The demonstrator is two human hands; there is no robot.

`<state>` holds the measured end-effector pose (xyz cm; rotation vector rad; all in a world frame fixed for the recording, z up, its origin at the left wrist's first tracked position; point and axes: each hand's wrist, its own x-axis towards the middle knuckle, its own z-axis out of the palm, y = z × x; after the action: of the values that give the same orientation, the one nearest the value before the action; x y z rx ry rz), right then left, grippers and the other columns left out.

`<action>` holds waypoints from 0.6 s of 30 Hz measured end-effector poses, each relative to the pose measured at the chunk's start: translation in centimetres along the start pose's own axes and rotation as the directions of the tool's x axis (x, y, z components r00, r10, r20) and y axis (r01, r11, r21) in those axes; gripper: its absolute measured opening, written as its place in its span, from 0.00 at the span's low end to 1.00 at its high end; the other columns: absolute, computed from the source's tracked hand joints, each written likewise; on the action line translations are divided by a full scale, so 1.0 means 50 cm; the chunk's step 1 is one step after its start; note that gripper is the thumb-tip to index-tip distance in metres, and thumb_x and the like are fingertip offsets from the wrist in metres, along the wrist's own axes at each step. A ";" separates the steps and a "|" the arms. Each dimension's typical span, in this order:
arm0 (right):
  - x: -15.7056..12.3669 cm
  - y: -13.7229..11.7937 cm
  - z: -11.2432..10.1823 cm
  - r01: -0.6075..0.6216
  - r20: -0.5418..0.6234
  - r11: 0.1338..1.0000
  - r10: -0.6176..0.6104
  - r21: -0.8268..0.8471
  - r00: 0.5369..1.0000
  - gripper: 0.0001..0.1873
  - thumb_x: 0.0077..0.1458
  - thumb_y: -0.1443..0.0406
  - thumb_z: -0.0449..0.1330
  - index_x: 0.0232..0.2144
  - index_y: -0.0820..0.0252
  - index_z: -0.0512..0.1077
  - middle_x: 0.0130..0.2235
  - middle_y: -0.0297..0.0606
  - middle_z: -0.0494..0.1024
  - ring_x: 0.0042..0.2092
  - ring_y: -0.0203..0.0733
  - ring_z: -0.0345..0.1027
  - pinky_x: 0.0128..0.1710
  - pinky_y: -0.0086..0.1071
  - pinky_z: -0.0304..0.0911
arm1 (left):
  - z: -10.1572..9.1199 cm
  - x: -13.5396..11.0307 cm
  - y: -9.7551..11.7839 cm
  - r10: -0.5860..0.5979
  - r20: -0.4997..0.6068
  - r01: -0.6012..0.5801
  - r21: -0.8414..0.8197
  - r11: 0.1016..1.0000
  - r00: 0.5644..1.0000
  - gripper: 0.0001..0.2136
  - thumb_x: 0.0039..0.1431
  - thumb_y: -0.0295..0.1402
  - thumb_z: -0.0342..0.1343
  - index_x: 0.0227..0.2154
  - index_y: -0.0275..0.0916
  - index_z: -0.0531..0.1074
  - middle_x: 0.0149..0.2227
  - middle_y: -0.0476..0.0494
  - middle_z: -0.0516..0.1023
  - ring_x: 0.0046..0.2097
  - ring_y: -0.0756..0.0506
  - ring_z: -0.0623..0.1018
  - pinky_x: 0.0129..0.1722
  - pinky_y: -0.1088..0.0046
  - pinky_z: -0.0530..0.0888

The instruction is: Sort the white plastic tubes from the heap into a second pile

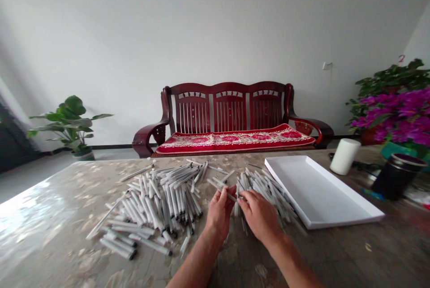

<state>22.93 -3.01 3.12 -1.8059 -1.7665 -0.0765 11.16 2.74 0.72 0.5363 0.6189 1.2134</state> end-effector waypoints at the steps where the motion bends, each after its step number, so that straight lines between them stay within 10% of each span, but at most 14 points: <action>1: -0.001 -0.001 0.004 0.003 -0.020 0.998 -0.002 0.064 1.000 0.12 0.66 0.62 0.52 0.41 0.54 0.76 0.42 0.40 0.81 0.46 0.45 0.75 0.43 0.34 0.65 | -0.002 0.001 -0.001 0.014 0.009 -0.015 0.034 0.999 1.000 0.20 0.40 0.45 0.73 0.30 0.38 0.75 0.36 0.42 0.84 0.40 0.44 0.82 0.46 0.67 0.75; 5: -0.001 0.010 0.018 -0.034 -0.156 0.932 0.096 0.361 0.983 0.15 0.65 0.59 0.51 0.47 0.55 0.74 0.44 0.41 0.81 0.45 0.45 0.76 0.43 0.35 0.67 | -0.015 0.004 0.004 0.242 0.110 -0.266 0.414 0.871 0.964 0.15 0.49 0.46 0.66 0.30 0.39 0.76 0.30 0.46 0.81 0.35 0.45 0.80 0.42 0.68 0.75; 9: 0.008 0.018 0.014 -0.052 -0.152 0.739 0.207 0.672 0.966 0.22 0.62 0.51 0.54 0.51 0.57 0.71 0.38 0.40 0.81 0.36 0.43 0.76 0.37 0.34 0.71 | -0.029 -0.007 0.025 0.404 0.391 -0.530 0.782 0.329 0.827 0.06 0.57 0.35 0.58 0.34 0.42 0.80 0.33 0.46 0.81 0.38 0.44 0.78 0.42 0.68 0.72; 12: 0.017 0.020 0.008 -0.081 -0.110 0.657 0.244 0.750 0.963 0.20 0.57 0.49 0.59 0.41 0.57 0.76 0.34 0.40 0.81 0.34 0.45 0.75 0.33 0.35 0.71 | -0.035 -0.014 0.038 0.386 0.513 -0.588 0.802 0.102 0.767 0.08 0.59 0.32 0.57 0.37 0.45 0.81 0.35 0.45 0.81 0.41 0.42 0.78 0.46 0.65 0.71; 15: 0.024 0.023 0.008 -0.180 -0.055 0.562 0.375 0.807 0.925 0.20 0.49 0.47 0.64 0.33 0.57 0.78 0.31 0.41 0.81 0.33 0.48 0.76 0.27 0.36 0.70 | -0.039 -0.009 0.041 0.500 0.404 -0.535 0.832 0.148 0.766 0.12 0.56 0.33 0.60 0.44 0.46 0.79 0.42 0.43 0.80 0.45 0.41 0.77 0.49 0.61 0.72; 18: 0.030 0.025 0.009 -0.245 0.042 0.344 0.505 0.906 0.862 0.26 0.42 0.45 0.68 0.35 0.58 0.78 0.31 0.42 0.82 0.33 0.51 0.77 0.26 0.38 0.72 | -0.038 0.001 0.034 0.556 0.155 -0.450 0.775 0.444 0.817 0.23 0.52 0.39 0.64 0.52 0.43 0.73 0.47 0.40 0.78 0.42 0.43 0.78 0.43 0.63 0.75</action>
<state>24.08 -1.39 2.97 -1.2163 -0.8046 0.6959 8.70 3.33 0.47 1.5122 1.1789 1.5133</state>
